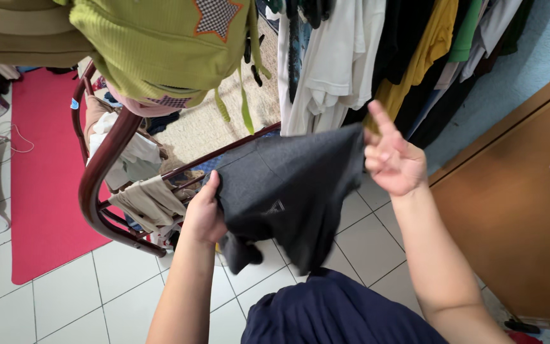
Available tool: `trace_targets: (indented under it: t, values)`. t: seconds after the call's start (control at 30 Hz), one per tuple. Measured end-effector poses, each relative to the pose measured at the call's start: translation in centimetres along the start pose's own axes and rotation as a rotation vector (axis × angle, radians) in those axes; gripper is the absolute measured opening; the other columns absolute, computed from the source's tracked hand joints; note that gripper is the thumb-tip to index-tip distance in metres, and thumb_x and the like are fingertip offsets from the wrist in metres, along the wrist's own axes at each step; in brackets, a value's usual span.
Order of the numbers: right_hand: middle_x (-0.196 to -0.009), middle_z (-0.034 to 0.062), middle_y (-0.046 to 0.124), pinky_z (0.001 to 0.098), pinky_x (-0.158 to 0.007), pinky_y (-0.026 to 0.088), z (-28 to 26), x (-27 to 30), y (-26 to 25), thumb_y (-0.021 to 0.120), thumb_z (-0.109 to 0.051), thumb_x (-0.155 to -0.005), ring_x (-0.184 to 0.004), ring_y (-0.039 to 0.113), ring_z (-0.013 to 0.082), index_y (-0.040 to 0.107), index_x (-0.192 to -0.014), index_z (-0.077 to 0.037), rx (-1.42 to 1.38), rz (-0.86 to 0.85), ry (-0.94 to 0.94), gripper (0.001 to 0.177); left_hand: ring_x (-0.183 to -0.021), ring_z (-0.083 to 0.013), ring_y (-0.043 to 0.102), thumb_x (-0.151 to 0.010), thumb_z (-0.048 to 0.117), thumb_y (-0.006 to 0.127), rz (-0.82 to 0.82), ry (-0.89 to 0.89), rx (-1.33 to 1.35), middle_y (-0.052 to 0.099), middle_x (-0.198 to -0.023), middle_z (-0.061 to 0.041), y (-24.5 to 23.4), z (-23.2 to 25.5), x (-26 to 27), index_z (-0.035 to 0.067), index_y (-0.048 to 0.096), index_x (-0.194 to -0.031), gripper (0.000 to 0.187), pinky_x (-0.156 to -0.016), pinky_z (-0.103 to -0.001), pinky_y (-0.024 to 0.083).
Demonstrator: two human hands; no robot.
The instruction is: The person picks up several shirts from a pile on a bed, folds them, places them on hangers, and hangs them on a clothing rack. The person handles a black shirt, a grey shirt, a brown shirt, and a white shirt in sequence.
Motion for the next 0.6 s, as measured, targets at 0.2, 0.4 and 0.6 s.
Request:
trace_targets:
  t: [0.2, 0.4, 0.6]
  values:
    - [-0.125, 0.0114, 0.066, 0.0273, -0.078, 0.047, -3.5, 0.0, -0.8, 0.066, -0.005, -0.1, -0.092, 0.058, 0.0172, 0.055, -0.146, -0.009, -0.04, 0.006, -0.27, 0.047, -0.124, -0.0296, 0.062, -0.101, 0.048, 0.047, -0.05, -0.072, -0.016, 0.065, -0.137, -0.014, -0.2, -1.0, 0.6, 0.003, 0.056, -0.14, 0.06, -0.11, -0.046, 0.046]
    - [-0.135, 0.007, 0.064, 0.0336, -0.1, 0.052, 6.3, -1.0, 0.7, 0.074, -0.009, -0.087, -0.126, 0.059, 0.0186, 0.057, -0.134, -0.005, 1.096, 0.174, -0.038, 0.05, -0.117, -0.028, 0.066, -0.097, 0.055, 0.048, -0.308, -0.302, -0.079, 0.07, -0.129, -0.013, 3.7, -5.6, 0.7, 0.002, 0.058, -0.138, 0.067, -0.103, -0.046, 0.05]
    - [-0.114, 0.0061, 0.071, 0.0272, -0.091, 0.053, 15.8, -1.1, -0.8, 0.081, -0.012, -0.085, -0.104, 0.063, 0.0099, 0.06, -0.136, -0.002, 1.401, 0.105, 0.316, 0.055, -0.083, -0.0218, 0.07, -0.081, 0.003, 0.061, -0.432, -0.129, -0.49, 0.074, -0.095, -0.01, 1.8, -5.5, -0.8, -0.007, 0.07, -0.109, 0.031, -0.074, -0.035, 0.055]
Point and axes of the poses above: each hand's wrist, its own x-axis away from the middle knuckle, its own y-axis out of the palm, z = x × y, the point moved 9 cm from there along -x, towards the middle knuckle
